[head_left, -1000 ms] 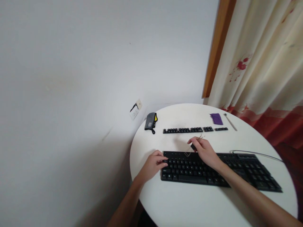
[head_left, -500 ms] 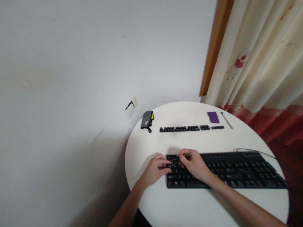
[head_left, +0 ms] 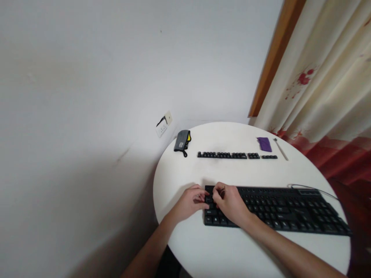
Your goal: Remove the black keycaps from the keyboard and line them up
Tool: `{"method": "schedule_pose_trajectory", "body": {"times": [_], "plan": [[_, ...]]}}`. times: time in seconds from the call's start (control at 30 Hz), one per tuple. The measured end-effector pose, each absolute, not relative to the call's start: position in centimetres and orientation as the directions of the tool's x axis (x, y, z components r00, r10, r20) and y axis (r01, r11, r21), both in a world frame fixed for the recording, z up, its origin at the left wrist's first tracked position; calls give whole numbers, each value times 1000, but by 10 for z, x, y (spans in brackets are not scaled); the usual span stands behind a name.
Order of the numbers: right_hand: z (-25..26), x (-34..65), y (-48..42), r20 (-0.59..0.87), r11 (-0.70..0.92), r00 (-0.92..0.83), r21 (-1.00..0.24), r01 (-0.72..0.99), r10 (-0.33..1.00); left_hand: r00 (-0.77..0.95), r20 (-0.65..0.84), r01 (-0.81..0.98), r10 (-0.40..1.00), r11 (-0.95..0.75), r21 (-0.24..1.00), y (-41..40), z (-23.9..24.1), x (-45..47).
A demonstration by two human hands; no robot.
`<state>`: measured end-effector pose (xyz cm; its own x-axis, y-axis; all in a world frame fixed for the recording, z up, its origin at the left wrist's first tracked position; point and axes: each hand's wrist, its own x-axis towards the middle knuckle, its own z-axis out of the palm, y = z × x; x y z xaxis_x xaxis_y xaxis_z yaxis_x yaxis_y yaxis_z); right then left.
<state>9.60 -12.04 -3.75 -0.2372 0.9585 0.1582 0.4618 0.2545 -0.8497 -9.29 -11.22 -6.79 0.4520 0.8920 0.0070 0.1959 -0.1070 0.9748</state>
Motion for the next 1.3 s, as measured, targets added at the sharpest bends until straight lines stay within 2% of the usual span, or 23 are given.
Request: {"method": "schedule_pose_trajectory", "body": {"times": [0.1,0.3,0.4,0.47,0.53,0.7,0.83,0.9,0.97,1.13,1.3], "plan": [[-33,86,-119,167,300,-277,-772,560,946,438,22,235,899,-139,962,-113,-67,-92],[-24,63,-120,73,347,-354,-459,818,932,412,102,287,905,-235,929,-112,-70,-90],[-20,62,-119,53,357,-370,-423,833,927,415,126,289,901,-262,921,-112,-71,-89],[-19,69,-116,67,364,-379,-473,802,923,424,116,291,898,-257,922,-113,-69,-90],[-20,78,-114,82,362,-387,-574,735,918,437,97,295,894,-244,924,-114,-67,-90],[-30,96,-114,102,297,-395,-830,473,913,447,48,296,893,-199,934,-115,-63,-91],[-48,101,-113,19,121,-371,-959,254,929,433,50,277,900,-186,943,-115,-66,-92],[-56,103,-111,-30,29,-369,-988,153,929,424,53,267,904,-180,947,-115,-67,-92],[-60,105,-111,-25,6,-363,-997,83,932,417,56,251,907,-174,952,-115,-67,-93],[-54,109,-116,60,60,-332,-998,-10,941,412,125,203,903,-224,953,-115,-61,-91],[-44,112,-118,143,137,-277,-990,-41,950,453,246,339,857,-421,841,-110,-40,-84]]}}
